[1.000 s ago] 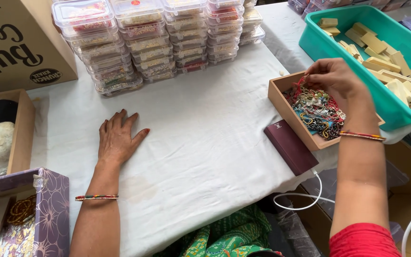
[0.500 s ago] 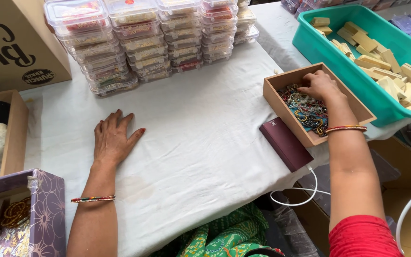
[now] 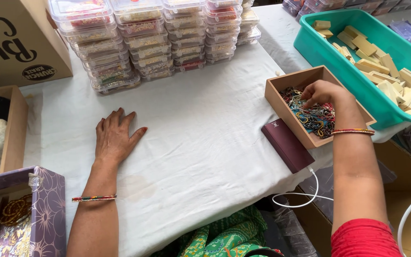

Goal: The person handles a beaded necklace, folding it and placing it into a small clear plastic bag. They then wrap the bagged necklace in a decorative gold-patterned paper and place the wrapped item into a small clear plastic container. The person repeats the process with a second necklace, folding it and placing it into a bag.

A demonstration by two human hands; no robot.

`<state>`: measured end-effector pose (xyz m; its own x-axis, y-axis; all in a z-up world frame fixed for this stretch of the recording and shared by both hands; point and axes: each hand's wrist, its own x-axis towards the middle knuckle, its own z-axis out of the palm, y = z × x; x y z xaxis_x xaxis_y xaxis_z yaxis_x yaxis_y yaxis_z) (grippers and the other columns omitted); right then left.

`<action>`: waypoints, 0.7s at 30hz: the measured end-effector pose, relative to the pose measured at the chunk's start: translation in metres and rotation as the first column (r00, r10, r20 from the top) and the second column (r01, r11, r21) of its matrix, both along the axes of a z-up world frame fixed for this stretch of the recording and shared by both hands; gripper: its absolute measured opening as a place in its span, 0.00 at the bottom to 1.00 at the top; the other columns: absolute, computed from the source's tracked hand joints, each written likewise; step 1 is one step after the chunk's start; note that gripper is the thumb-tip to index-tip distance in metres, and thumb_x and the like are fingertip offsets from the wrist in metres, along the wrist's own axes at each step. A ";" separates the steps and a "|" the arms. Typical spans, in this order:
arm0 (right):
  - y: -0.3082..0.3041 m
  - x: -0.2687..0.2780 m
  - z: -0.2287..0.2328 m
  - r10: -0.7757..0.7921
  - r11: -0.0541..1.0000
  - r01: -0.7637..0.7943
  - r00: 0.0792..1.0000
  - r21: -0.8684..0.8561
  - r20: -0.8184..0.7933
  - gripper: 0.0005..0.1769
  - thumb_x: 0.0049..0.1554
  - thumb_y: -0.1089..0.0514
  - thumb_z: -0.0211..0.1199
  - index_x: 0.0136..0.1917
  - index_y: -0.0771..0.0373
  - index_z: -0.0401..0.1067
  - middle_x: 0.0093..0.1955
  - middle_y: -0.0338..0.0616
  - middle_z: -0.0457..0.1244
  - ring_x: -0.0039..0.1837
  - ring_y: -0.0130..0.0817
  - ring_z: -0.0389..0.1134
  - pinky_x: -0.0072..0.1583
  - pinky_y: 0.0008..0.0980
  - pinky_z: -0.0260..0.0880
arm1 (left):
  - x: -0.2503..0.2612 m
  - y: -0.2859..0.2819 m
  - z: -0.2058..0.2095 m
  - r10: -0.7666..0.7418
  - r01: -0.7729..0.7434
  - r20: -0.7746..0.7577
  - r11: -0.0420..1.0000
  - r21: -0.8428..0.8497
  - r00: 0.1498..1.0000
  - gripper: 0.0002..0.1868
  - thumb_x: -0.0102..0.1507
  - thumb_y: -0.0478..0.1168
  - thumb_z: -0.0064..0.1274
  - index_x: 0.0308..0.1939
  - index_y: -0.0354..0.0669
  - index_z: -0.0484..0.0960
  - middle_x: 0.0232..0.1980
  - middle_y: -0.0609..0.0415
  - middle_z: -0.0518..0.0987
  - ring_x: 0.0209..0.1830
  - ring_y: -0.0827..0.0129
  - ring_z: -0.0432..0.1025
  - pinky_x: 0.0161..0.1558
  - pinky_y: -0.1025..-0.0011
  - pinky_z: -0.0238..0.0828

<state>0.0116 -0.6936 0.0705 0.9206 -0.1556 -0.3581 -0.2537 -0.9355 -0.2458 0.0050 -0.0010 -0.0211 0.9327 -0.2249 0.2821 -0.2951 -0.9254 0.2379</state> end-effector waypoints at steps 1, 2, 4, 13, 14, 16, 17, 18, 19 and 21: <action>0.002 0.000 0.000 0.002 1.000 -0.002 1.000 0.000 -0.001 0.20 0.44 0.59 0.80 0.52 0.56 0.84 0.49 0.42 0.75 0.53 0.35 0.73 0.58 0.40 0.72 | 0.000 0.000 0.000 0.002 -0.002 -0.001 1.000 0.000 1.000 0.38 0.63 0.71 0.46 0.69 0.56 0.74 0.76 0.45 0.64 0.78 0.55 0.53 0.76 0.49 0.41; 0.004 -0.001 -0.001 0.007 0.993 -0.008 1.000 -0.121 -0.006 0.23 0.42 0.59 0.83 0.53 0.54 0.83 0.51 0.40 0.73 0.55 0.36 0.71 0.58 0.40 0.72 | -0.001 0.000 0.000 -0.003 0.003 -0.001 1.000 -0.003 1.000 0.37 0.64 0.71 0.46 0.69 0.56 0.74 0.76 0.45 0.64 0.78 0.55 0.53 0.76 0.48 0.41; 0.000 0.000 -0.003 0.012 0.972 -0.015 1.000 -0.237 -0.013 0.27 0.40 0.60 0.85 0.54 0.52 0.82 0.54 0.38 0.72 0.57 0.37 0.70 0.59 0.41 0.72 | -0.002 0.000 0.000 -0.009 0.009 -0.004 1.000 -0.001 1.000 0.37 0.64 0.71 0.46 0.70 0.56 0.74 0.76 0.44 0.64 0.78 0.55 0.53 0.76 0.48 0.41; -0.013 -0.009 0.086 -0.088 0.972 0.191 0.836 -0.136 0.542 0.12 0.58 0.58 0.71 0.56 0.53 0.83 0.51 0.42 0.72 0.51 0.34 0.72 0.56 0.38 0.72 | -0.002 -0.002 0.001 0.016 -0.016 -0.028 1.000 0.007 0.999 0.37 0.64 0.72 0.44 0.70 0.58 0.73 0.76 0.46 0.63 0.78 0.57 0.53 0.76 0.49 0.40; -0.010 -0.013 0.099 -0.126 0.992 0.089 0.724 0.089 0.679 0.10 0.60 0.62 0.68 0.56 0.60 0.80 0.51 0.45 0.72 0.51 0.34 0.73 0.54 0.36 0.73 | -0.001 -0.002 0.001 0.015 -0.014 -0.028 1.000 0.012 1.000 0.38 0.64 0.72 0.43 0.70 0.59 0.73 0.76 0.47 0.63 0.78 0.57 0.52 0.76 0.49 0.40; 0.005 -0.019 0.126 -0.200 0.955 -0.059 0.595 0.290 0.779 0.08 0.62 0.65 0.65 0.55 0.66 0.76 0.51 0.47 0.71 0.51 0.33 0.74 0.51 0.34 0.74 | -0.002 -0.002 0.002 0.017 -0.017 -0.026 1.000 0.017 1.000 0.38 0.64 0.72 0.43 0.70 0.59 0.73 0.76 0.47 0.63 0.78 0.57 0.52 0.76 0.49 0.39; 0.016 -0.021 0.140 -0.202 0.920 -0.184 0.532 0.345 0.822 0.06 0.62 0.68 0.61 0.54 0.68 0.75 0.51 0.47 0.70 0.51 0.33 0.74 0.52 0.33 0.76 | -0.002 -0.003 0.003 0.018 -0.018 -0.031 1.000 0.015 0.999 0.37 0.64 0.72 0.43 0.70 0.59 0.73 0.76 0.47 0.63 0.78 0.57 0.52 0.76 0.49 0.39; 0.028 -0.024 0.155 -0.214 0.869 -0.309 0.467 0.386 0.858 0.06 0.63 0.71 0.58 0.53 0.69 0.73 0.52 0.47 0.69 0.51 0.33 0.74 0.53 0.32 0.77 | -0.002 -0.003 0.003 0.019 -0.018 -0.036 1.000 0.013 0.999 0.37 0.64 0.72 0.43 0.70 0.59 0.73 0.76 0.47 0.63 0.78 0.57 0.52 0.76 0.49 0.39; 0.045 -0.026 0.167 -0.212 0.868 -0.314 0.467 0.385 0.859 0.06 0.63 0.71 0.58 0.53 0.69 0.73 0.52 0.47 0.69 0.51 0.33 0.74 0.53 0.32 0.77 | -0.003 -0.004 0.004 0.024 -0.023 -0.034 1.000 0.013 0.999 0.37 0.64 0.72 0.43 0.70 0.59 0.73 0.76 0.47 0.63 0.78 0.57 0.52 0.76 0.49 0.39; 0.080 -0.030 0.191 -0.230 0.728 -0.503 0.460 0.465 0.858 0.09 0.62 0.74 0.53 0.51 0.70 0.74 0.51 0.46 0.69 0.50 0.31 0.73 0.54 0.28 0.77 | -0.003 -0.003 0.005 0.020 -0.020 -0.046 1.000 0.003 0.999 0.37 0.64 0.71 0.44 0.70 0.59 0.72 0.76 0.47 0.62 0.78 0.56 0.52 0.76 0.49 0.39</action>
